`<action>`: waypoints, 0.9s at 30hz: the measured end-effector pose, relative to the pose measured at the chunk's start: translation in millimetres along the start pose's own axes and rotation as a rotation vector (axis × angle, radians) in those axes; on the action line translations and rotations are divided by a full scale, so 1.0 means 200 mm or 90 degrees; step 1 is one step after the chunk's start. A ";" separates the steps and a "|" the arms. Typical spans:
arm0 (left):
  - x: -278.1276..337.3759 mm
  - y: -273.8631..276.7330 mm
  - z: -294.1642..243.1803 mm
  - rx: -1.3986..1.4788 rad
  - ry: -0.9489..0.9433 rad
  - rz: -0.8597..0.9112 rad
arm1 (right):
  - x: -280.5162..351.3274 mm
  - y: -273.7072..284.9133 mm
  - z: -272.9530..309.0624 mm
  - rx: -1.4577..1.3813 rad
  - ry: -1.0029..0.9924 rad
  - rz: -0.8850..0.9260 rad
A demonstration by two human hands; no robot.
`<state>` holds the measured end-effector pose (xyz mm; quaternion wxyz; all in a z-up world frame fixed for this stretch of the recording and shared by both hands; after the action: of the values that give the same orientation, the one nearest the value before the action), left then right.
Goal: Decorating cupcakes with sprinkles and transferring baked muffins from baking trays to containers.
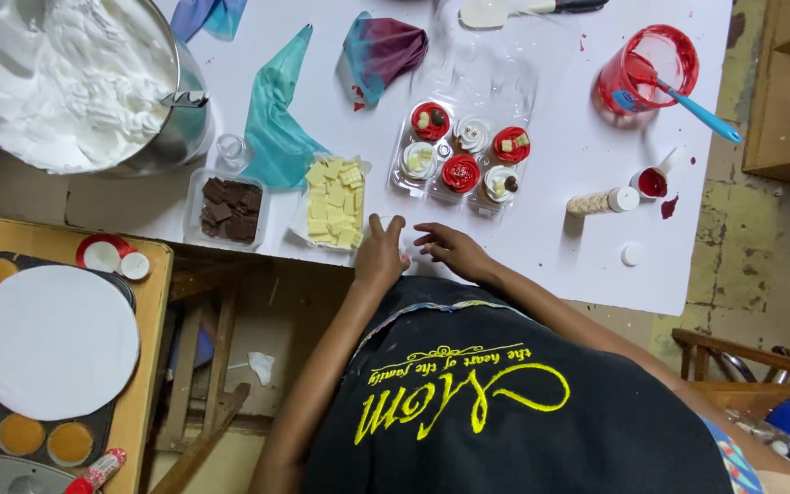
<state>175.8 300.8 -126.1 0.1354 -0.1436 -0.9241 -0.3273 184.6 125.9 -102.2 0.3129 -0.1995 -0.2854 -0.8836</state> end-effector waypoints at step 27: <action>-0.91 0.76 -0.03 -0.209 0.177 -0.109 | 0.52 0.77 -0.17 -0.129 -0.123 -0.168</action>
<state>399.4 378.1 -98.2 0.2077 -0.0386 -0.8399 -0.4999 205.7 -40.0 -14.8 0.1438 -0.2749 -0.2477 -0.9178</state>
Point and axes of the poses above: each hand's wrist, its own x-axis away from the middle knuckle, its own y-axis out of the back of the hand, z = x × y, the point moved 4 cm from there along -x, towards the middle knuckle, and after that the axes turned 15 degrees about x, right-handed, at the moved point
